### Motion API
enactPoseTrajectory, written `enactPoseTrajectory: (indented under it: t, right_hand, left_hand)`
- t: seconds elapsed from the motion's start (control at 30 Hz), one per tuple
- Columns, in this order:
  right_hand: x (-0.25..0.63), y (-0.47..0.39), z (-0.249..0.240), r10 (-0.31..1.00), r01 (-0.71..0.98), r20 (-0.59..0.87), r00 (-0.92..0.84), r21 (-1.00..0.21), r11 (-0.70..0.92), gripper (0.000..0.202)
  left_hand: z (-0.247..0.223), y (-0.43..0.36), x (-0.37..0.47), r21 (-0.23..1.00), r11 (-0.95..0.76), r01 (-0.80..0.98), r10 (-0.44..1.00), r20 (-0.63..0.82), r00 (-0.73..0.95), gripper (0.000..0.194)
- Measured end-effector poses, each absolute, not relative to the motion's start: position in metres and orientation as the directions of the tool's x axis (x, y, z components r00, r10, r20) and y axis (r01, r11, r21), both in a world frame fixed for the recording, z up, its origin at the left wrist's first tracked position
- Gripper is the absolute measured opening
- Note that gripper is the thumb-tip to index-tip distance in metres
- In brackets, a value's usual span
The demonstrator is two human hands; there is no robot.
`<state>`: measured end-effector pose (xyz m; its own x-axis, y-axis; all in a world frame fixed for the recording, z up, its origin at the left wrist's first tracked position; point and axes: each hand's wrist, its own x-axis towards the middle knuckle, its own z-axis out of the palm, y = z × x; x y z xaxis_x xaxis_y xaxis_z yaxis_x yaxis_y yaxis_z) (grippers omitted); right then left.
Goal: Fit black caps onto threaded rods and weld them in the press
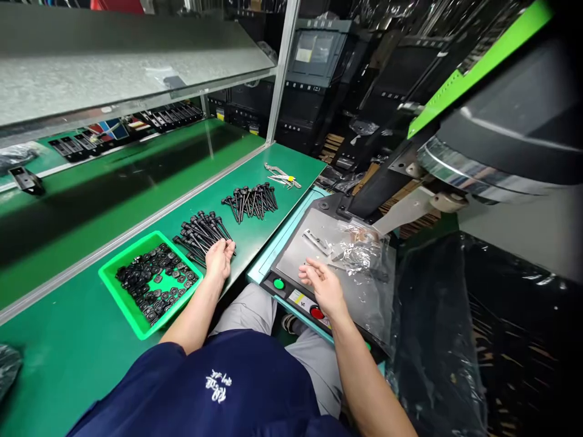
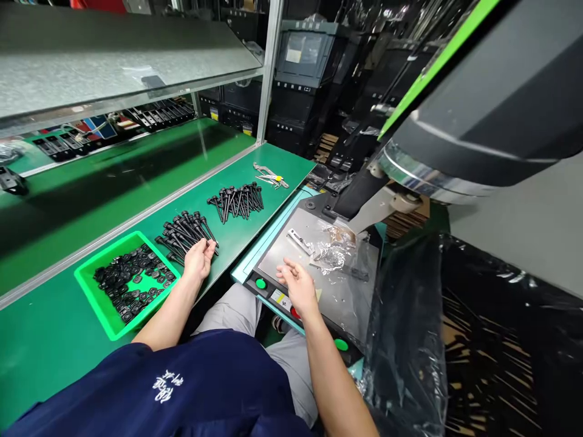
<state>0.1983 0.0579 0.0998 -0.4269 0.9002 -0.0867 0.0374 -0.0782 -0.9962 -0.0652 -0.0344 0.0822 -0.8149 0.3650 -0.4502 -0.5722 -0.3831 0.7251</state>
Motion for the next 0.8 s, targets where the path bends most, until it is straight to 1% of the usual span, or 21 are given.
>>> enactPoseTrajectory:
  t: [0.1, 0.17, 0.23, 0.3, 0.43, 0.53, 0.7, 0.8]
  right_hand:
    - [0.204, 0.052, 0.096, 0.878, 0.068, -0.129, -0.461, -0.992, -0.109, 0.056]
    - [0.208, 0.048, 0.091, 0.869, 0.084, -0.159, -0.469, -0.987, -0.135, 0.054]
    - [0.212, 0.044, 0.085, 0.866, 0.094, -0.183, -0.466, -0.983, -0.157, 0.054]
    - [0.215, 0.039, 0.08, 0.859, 0.104, -0.204, -0.469, -0.979, -0.176, 0.054]
    - [0.218, 0.033, 0.077, 0.846, 0.101, -0.222, -0.484, -0.975, -0.199, 0.057]
    - [0.222, 0.032, 0.075, 0.851, 0.089, -0.22, -0.477, -0.975, -0.203, 0.058]
    - [0.23, 0.026, 0.07, 0.862, 0.104, -0.246, -0.444, -0.969, -0.224, 0.061]
    - [0.251, 0.014, 0.086, 0.859, 0.18, -0.27, -0.435, -0.961, -0.211, 0.062]
  left_hand:
    - [0.082, -0.047, -0.05, 0.693, -0.345, -0.633, 0.387, -0.51, -0.768, 0.009]
    - [0.08, -0.056, -0.037, 0.676, -0.327, -0.66, 0.396, -0.537, -0.745, 0.016]
    - [0.077, -0.062, -0.029, 0.679, -0.329, -0.656, 0.387, -0.537, -0.75, 0.023]
    - [0.077, -0.06, -0.028, 0.7, -0.349, -0.623, 0.355, -0.516, -0.779, 0.026]
    - [0.08, -0.045, -0.039, 0.736, -0.381, -0.56, 0.285, -0.483, -0.828, 0.021]
    - [0.082, -0.037, -0.045, 0.743, -0.365, -0.561, 0.276, -0.489, -0.828, 0.02]
    - [0.09, -0.042, -0.031, 0.763, -0.296, -0.574, 0.326, -0.484, -0.812, 0.018]
    - [0.113, -0.062, -0.015, 0.822, -0.152, -0.549, 0.431, -0.444, -0.785, 0.022]
